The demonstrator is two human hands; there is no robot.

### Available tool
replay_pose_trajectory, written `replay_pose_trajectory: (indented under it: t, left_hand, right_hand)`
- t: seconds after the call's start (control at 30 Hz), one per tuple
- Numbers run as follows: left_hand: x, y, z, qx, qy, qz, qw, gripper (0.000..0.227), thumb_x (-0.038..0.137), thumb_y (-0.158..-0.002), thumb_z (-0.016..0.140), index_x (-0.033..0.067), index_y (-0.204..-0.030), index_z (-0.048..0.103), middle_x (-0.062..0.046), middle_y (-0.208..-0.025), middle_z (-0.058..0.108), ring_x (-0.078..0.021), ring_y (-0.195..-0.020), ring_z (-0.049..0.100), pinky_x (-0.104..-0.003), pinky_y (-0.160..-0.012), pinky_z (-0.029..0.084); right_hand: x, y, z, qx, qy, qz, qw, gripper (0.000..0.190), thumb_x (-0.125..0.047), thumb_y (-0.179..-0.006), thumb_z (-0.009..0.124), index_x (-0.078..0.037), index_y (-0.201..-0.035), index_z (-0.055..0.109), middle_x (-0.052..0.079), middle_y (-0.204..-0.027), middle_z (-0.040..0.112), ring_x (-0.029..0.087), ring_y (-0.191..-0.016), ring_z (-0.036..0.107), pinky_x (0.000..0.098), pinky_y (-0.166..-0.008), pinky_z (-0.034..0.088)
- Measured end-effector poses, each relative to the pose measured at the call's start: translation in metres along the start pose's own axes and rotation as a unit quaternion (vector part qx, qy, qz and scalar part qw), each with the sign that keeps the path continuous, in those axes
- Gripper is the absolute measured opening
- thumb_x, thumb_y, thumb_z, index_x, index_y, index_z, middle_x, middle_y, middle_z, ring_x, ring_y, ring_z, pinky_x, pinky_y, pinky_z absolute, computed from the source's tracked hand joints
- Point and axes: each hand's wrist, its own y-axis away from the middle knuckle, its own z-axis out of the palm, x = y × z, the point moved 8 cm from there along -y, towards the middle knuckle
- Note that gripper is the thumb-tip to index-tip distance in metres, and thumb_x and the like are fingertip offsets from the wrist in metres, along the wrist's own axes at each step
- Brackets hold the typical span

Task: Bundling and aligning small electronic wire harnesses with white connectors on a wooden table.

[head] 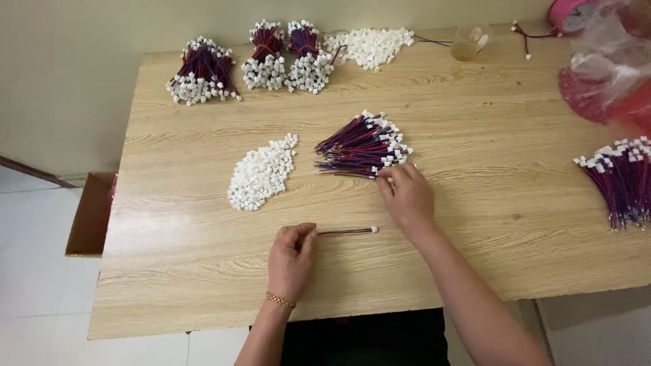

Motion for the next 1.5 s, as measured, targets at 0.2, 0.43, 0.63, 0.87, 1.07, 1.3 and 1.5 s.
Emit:
replay_pose_trajectory:
  t: [0.2,0.43,0.63,0.87,1.07,1.3,1.5]
  left_hand:
    - [0.001,-0.003,0.002,-0.010,0.003,-0.007,1.000,0.022,0.020,-0.084,0.070,0.0138,-0.104,0.073,-0.004,-0.087,0.063,-0.0146,-0.075,0.064,-0.028,-0.072,0.052]
    - [0.011,-0.001,0.002,-0.006,0.032,0.025,0.999,0.018,0.017,-0.085,0.067,0.0121,-0.102,0.072,-0.002,-0.090,0.062,-0.0089,-0.066,0.057,-0.024,-0.065,0.049]
    - [0.111,0.013,-0.024,0.066,-0.044,0.243,0.967,0.020,0.010,-0.088,0.061,0.0092,-0.108,0.065,-0.006,-0.096,0.066,-0.0205,-0.090,0.064,-0.034,-0.078,0.051]
    - [0.174,0.023,-0.035,0.170,-0.155,0.397,0.889,0.034,0.019,-0.085,0.072,0.0125,-0.117,0.066,-0.005,-0.111,0.066,-0.0267,-0.110,0.060,-0.043,-0.102,0.037]
    - [0.157,0.011,-0.019,0.032,-0.105,0.331,0.937,0.019,0.028,-0.091,0.065,0.0173,-0.106,0.071,-0.001,-0.095,0.071,-0.0268,-0.108,0.061,-0.052,-0.107,0.026]
    - [0.120,0.005,-0.012,-0.074,0.159,0.104,0.979,0.014,0.022,-0.092,0.065,0.0140,-0.098,0.075,-0.003,-0.072,0.072,-0.0134,-0.078,0.065,-0.035,-0.082,0.051]
    - [0.119,0.007,-0.014,-0.100,0.175,0.078,0.976,0.014,0.017,-0.092,0.064,0.0078,-0.094,0.075,-0.007,-0.072,0.072,-0.0141,-0.078,0.065,-0.036,-0.080,0.053]
  right_hand:
    - [0.012,-0.020,0.032,-0.048,0.107,0.005,0.993,0.024,-0.029,-0.086,0.067,-0.019,-0.108,0.067,0.005,-0.095,0.060,0.028,-0.088,0.063,0.0426,-0.067,0.052]
    - [0.018,-0.026,0.039,-0.124,0.124,0.089,0.980,0.020,-0.035,-0.091,0.059,-0.019,-0.098,0.067,0.003,-0.098,0.059,0.025,-0.089,0.060,0.0446,-0.064,0.048]
    - [-0.005,-0.022,0.013,-0.162,0.006,0.131,0.978,0.017,-0.032,-0.093,0.058,-0.018,-0.099,0.064,-0.003,-0.095,0.070,0.020,-0.081,0.063,0.0385,-0.061,0.043]
    - [-0.075,-0.009,-0.040,-0.102,-0.203,0.061,0.972,0.016,-0.018,-0.086,0.070,-0.009,-0.099,0.071,0.012,-0.085,0.071,0.026,-0.081,0.071,0.0382,-0.070,0.055]
    - [-0.120,0.003,-0.065,-0.127,-0.266,0.017,0.956,0.013,-0.011,-0.087,0.068,-0.006,-0.097,0.074,0.012,-0.078,0.072,0.021,-0.073,0.071,0.0344,-0.065,0.057]
    - [-0.104,0.017,-0.040,-0.158,-0.405,0.061,0.898,0.022,-0.017,-0.093,0.062,-0.002,-0.107,0.069,0.008,-0.076,0.065,0.014,-0.070,0.057,0.0315,-0.068,0.054]
    - [-0.094,0.016,-0.034,-0.149,-0.354,0.043,0.922,0.015,-0.017,-0.091,0.066,-0.002,-0.092,0.070,0.011,-0.069,0.062,0.017,-0.067,0.057,0.0334,-0.064,0.051]
